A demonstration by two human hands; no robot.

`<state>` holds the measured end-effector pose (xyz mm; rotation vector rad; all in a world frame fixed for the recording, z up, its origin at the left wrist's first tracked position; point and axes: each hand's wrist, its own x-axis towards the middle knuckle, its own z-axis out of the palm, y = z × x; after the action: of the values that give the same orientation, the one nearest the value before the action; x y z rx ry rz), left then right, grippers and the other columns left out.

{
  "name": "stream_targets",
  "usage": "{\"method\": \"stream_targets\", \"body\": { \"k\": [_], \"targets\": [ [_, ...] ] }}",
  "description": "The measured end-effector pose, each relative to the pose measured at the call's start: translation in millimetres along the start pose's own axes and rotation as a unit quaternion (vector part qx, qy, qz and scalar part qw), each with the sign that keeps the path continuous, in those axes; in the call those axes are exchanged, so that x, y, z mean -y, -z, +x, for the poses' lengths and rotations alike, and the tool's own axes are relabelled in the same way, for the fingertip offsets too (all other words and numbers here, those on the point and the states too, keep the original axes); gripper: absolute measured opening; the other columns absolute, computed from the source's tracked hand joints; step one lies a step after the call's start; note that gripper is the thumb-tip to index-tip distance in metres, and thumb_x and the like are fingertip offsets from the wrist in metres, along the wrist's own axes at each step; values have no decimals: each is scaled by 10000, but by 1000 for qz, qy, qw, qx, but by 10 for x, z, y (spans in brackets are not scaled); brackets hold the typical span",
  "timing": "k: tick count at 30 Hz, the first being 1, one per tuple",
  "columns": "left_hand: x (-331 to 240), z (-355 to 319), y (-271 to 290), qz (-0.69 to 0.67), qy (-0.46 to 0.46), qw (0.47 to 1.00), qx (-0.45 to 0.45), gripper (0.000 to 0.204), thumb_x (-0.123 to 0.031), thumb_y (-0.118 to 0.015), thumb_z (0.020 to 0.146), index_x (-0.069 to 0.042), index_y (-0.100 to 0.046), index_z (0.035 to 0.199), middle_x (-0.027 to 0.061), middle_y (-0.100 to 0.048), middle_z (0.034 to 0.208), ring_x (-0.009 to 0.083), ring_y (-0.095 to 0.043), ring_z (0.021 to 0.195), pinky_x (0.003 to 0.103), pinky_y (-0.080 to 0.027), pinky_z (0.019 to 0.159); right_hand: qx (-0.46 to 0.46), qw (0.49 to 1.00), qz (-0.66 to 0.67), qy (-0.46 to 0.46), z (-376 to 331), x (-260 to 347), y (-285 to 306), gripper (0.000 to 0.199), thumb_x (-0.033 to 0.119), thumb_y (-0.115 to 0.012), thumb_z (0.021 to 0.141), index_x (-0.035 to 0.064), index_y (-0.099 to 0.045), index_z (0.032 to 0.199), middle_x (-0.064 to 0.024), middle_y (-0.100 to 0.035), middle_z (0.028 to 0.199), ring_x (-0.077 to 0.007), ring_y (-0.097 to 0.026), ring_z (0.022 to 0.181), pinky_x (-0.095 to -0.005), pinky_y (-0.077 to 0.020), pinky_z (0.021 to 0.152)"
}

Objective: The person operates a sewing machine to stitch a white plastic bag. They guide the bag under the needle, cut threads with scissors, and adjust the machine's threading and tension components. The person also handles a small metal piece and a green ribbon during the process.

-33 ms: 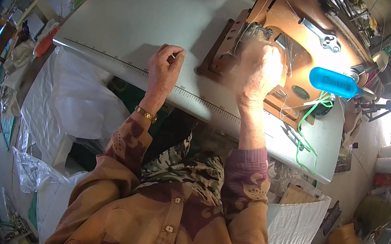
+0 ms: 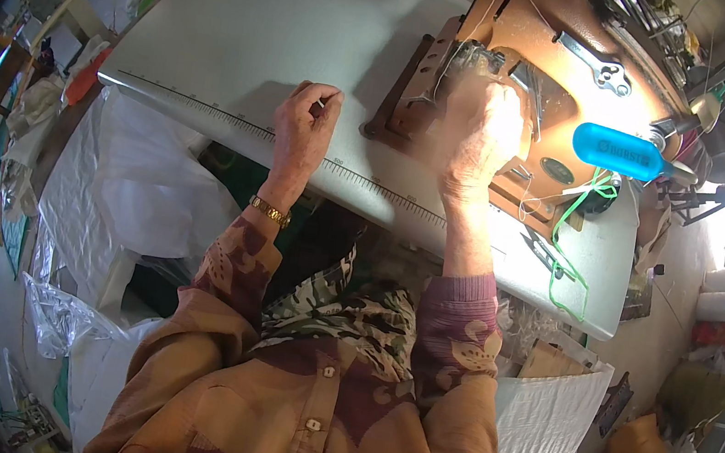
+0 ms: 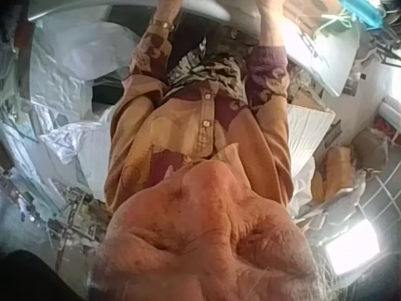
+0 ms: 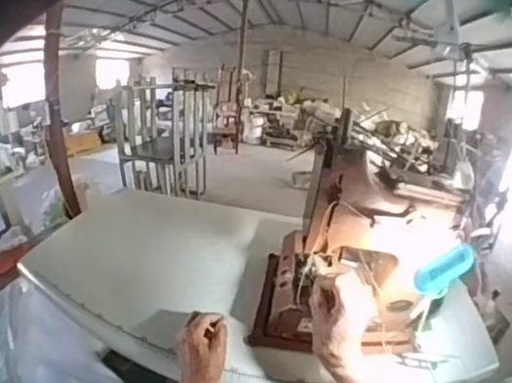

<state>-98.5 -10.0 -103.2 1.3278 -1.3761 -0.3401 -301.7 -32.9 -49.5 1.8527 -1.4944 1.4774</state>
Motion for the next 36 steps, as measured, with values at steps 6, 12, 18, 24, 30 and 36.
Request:
{"method": "stream_targets", "body": {
  "k": [6, 12, 18, 24, 30, 36],
  "targets": [
    [35, -11, -20, 0, -19, 1000, -7, 99, -76, -669, 908, 17, -677, 943, 66, -635, 838, 131, -525, 616, 297, -448, 587, 31, 998, -38, 36, -15, -101, 24, 87, 40, -691, 828, 69, -625, 878, -93, -641, 879, -282, -640, 811, -371, -510, 742],
    [48, -4, -35, 7, -22, 1000, -10, 98, -80, -669, 907, 15, -675, 932, 68, -633, 829, 136, -526, 615, 307, -450, 588, -2, 996, -81, 34, -16, -57, -13, 74, 53, -688, 828, 66, -635, 877, -101, -651, 895, -298, -648, 835, -373, -515, 744],
    [26, -12, -20, 20, -11, 1000, 1, 94, -88, -664, 904, -1, -671, 939, 91, -646, 860, 203, -590, 637, 345, -480, 622, 3, 997, 13, -71, 3, 17, 12, 105, 128, -701, 894, 36, -651, 902, -85, -685, 858, -191, -652, 779, -321, -516, 744],
    [-6, -4, -3, 27, -7, 1000, 8, 96, -91, -659, 904, -3, -674, 941, 110, -659, 893, 232, -624, 648, 362, -496, 642, 48, 987, 52, -143, 32, 30, 59, 171, 171, -687, 924, 2, -671, 903, -64, -677, 829, -121, -596, 745, -297, -501, 726],
    [-32, -6, 8, 23, 4, 1000, 12, 103, -95, -659, 906, 1, -676, 938, 112, -658, 895, 227, -623, 655, 358, -496, 645, 39, 988, 78, -128, 41, 10, 57, 194, 195, -702, 917, 6, -664, 894, -61, -657, 799, -114, -555, 710, -280, -477, 694],
    [-23, -7, 9, 24, 5, 1000, 13, 116, -101, -658, 909, 1, -678, 959, 106, -652, 887, 218, -618, 660, 353, -497, 649, 82, 982, 50, -165, 57, -61, 56, 241, 306, -719, 854, 81, -698, 936, -90, -684, 769, -267, -644, 695, -399, -489, 762]
  ]
}}
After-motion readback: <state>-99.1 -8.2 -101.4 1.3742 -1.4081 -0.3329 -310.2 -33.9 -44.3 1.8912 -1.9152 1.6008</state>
